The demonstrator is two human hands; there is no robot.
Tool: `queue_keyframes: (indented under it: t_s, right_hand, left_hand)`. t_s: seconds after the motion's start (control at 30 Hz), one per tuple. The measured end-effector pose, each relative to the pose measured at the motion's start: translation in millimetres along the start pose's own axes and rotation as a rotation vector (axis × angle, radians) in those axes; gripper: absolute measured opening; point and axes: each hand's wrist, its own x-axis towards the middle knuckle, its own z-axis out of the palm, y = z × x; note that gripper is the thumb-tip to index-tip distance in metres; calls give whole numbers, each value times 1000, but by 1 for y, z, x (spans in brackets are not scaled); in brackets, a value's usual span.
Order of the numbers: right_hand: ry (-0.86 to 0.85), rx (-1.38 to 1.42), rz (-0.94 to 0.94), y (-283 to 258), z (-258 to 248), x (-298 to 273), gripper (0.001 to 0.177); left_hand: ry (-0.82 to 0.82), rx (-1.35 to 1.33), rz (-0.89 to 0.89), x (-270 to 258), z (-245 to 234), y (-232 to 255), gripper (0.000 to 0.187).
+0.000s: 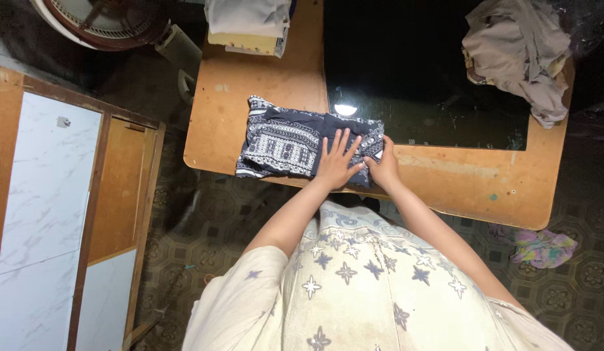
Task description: The person folds a white cloth, then a dark patterned shirt, and finally a light-colored shirt on a wooden table. Each item is smoothed, folded into a compact rectangle, and placed on a growing stack.
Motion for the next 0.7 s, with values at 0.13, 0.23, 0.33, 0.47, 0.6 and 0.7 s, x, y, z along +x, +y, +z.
queue_keyframes:
  t_s: [0.13,0.23,0.33,0.47,0.6,0.7]
  right_hand:
    - [85,-73,32,-1,-25,-10,84]
    - [131,-209,71,-6,-44,-20,86]
    - [189,-420,-77,-13,-53,-29,80]
    - [96,-537,-436,-18,-42,-19,67]
    - [-115,-754,-452,-8,-37,-10,69]
    - [-97,-836,-473,2,-40,-8,72]
  left_hand:
    - [-8,-28,39,7,18,24,82]
    - [-43,-85,43,7,25,46,81]
    - [16,-128,28,9,30,56,72]
    - [97,-119,80,23,33,41,56]
    - [54,51,206,26,27,17,67]
    - [61,60,210,26,20,12,71]
